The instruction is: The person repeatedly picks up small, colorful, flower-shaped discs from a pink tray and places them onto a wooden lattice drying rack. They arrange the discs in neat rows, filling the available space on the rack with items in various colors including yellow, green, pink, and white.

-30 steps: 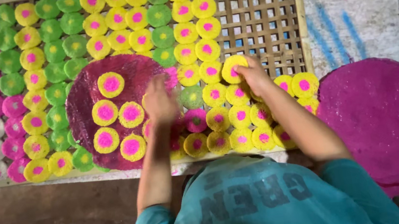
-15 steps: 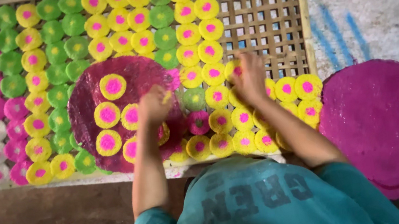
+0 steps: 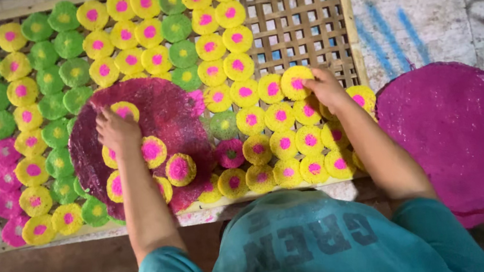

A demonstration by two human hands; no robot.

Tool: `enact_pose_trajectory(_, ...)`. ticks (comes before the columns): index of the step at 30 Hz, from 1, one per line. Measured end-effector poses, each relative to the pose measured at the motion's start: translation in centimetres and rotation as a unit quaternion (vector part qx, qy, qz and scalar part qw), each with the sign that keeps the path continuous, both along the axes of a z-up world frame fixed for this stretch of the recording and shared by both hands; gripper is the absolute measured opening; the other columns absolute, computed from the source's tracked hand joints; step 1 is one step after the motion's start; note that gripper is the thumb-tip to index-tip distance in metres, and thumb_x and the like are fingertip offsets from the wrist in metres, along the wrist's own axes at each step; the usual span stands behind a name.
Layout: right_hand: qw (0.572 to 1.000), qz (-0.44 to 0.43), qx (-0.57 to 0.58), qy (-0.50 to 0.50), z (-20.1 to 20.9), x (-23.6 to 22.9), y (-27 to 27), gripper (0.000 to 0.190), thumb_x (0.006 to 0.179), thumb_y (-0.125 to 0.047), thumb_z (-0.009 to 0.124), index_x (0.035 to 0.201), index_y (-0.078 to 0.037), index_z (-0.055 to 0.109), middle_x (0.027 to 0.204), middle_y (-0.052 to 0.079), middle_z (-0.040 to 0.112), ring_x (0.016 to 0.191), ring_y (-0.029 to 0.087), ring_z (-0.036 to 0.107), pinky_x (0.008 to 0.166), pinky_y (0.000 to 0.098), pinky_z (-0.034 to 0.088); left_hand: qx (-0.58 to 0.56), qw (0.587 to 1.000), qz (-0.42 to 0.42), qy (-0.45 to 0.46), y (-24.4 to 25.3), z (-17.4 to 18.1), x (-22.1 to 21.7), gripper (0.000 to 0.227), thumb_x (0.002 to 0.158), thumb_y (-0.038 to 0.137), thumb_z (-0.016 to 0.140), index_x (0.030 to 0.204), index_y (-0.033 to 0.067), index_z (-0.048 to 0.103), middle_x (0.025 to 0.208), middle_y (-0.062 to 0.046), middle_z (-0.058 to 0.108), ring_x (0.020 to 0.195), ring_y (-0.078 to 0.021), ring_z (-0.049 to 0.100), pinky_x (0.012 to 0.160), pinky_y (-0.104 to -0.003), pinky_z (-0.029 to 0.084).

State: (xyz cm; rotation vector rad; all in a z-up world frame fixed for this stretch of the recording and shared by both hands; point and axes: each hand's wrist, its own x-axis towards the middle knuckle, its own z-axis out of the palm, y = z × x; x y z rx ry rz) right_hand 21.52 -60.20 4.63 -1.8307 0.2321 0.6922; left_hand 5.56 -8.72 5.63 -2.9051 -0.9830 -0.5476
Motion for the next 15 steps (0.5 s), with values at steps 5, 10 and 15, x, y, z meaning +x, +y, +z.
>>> enact_pose_trajectory(5, 0.890, 0.131, -0.264, -0.349, 0.5, -1.0, 1.2, 0.040, 0.092, -0.013, 0.072, 0.128, 0.001, 0.061, 0.126, 0.025, 0.062, 0.114, 0.043, 0.060, 0.096, 0.0476, 0.050, -0.175, 0.983, 0.050, 0.038, 3.4, -1.7, -1.4, 0.048, 0.088, 0.023, 0.077, 0.130, 0.0058, 0.060, 0.129, -0.022, 0.064, 0.119, -0.0403, 0.060, 0.101, -0.049, 0.049)
enact_pose_trajectory(10, 0.850, 0.089, -0.288, -0.431, 4.2, -3.2, 3.4, 0.056, 0.085, -0.007, 0.075, 0.136, 0.005, 0.055, 0.123, 0.031, 0.057, 0.110, 0.046, 0.057, 0.093, 0.0518, 0.048, -0.249, 0.967, 0.030, 0.043, 1.7, 1.5, -1.1, 0.031, 0.090, 0.030, 0.077, 0.108, 0.0083, 0.065, 0.097, -0.015, 0.074, 0.091, -0.0347, 0.072, 0.083, -0.046, 0.056)
enact_pose_trajectory(15, 0.979, 0.079, 0.188, -0.023, 5.1, -7.4, 9.0, 0.043, 0.101, -0.022, 0.057, 0.140, -0.006, 0.059, 0.130, 0.015, 0.067, 0.112, 0.024, 0.070, 0.099, 0.0363, 0.059, -0.308, 0.934, -0.082, 0.164, -11.9, 6.1, 2.0, 0.041, 0.102, 0.050, 0.065, 0.113, 0.0109, 0.067, 0.087, -0.013, 0.075, 0.078, -0.0278, 0.072, 0.071, -0.042, 0.057)
